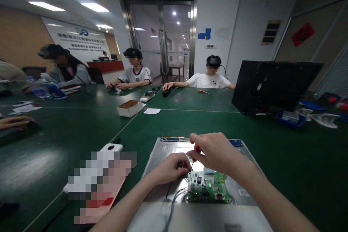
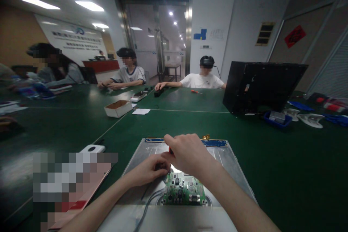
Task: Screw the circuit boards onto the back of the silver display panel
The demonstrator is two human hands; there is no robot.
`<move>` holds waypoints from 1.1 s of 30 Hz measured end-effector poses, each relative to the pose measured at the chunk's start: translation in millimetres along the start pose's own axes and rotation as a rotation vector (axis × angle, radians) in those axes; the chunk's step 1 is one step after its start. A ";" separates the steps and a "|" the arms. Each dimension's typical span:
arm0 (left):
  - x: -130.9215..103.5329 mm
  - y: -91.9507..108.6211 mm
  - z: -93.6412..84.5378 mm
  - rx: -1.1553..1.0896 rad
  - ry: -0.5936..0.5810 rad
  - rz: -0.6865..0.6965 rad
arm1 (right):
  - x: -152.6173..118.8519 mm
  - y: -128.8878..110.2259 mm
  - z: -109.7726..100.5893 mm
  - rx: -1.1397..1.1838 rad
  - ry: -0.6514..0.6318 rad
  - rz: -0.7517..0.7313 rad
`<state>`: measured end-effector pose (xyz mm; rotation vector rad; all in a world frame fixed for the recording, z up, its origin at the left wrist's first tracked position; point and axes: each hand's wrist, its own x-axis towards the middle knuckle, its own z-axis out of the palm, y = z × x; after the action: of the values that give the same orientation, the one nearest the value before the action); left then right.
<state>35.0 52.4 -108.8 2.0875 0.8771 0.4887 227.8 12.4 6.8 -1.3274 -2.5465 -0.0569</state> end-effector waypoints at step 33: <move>1.5 1.0 0.1 -0.041 0.011 0.042 | -1.9 1.8 -1.3 -0.070 -0.012 0.003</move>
<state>36.5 52.9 -108.0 2.0714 0.8240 0.5365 230.6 11.7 7.5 -1.3610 -2.5740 -0.1393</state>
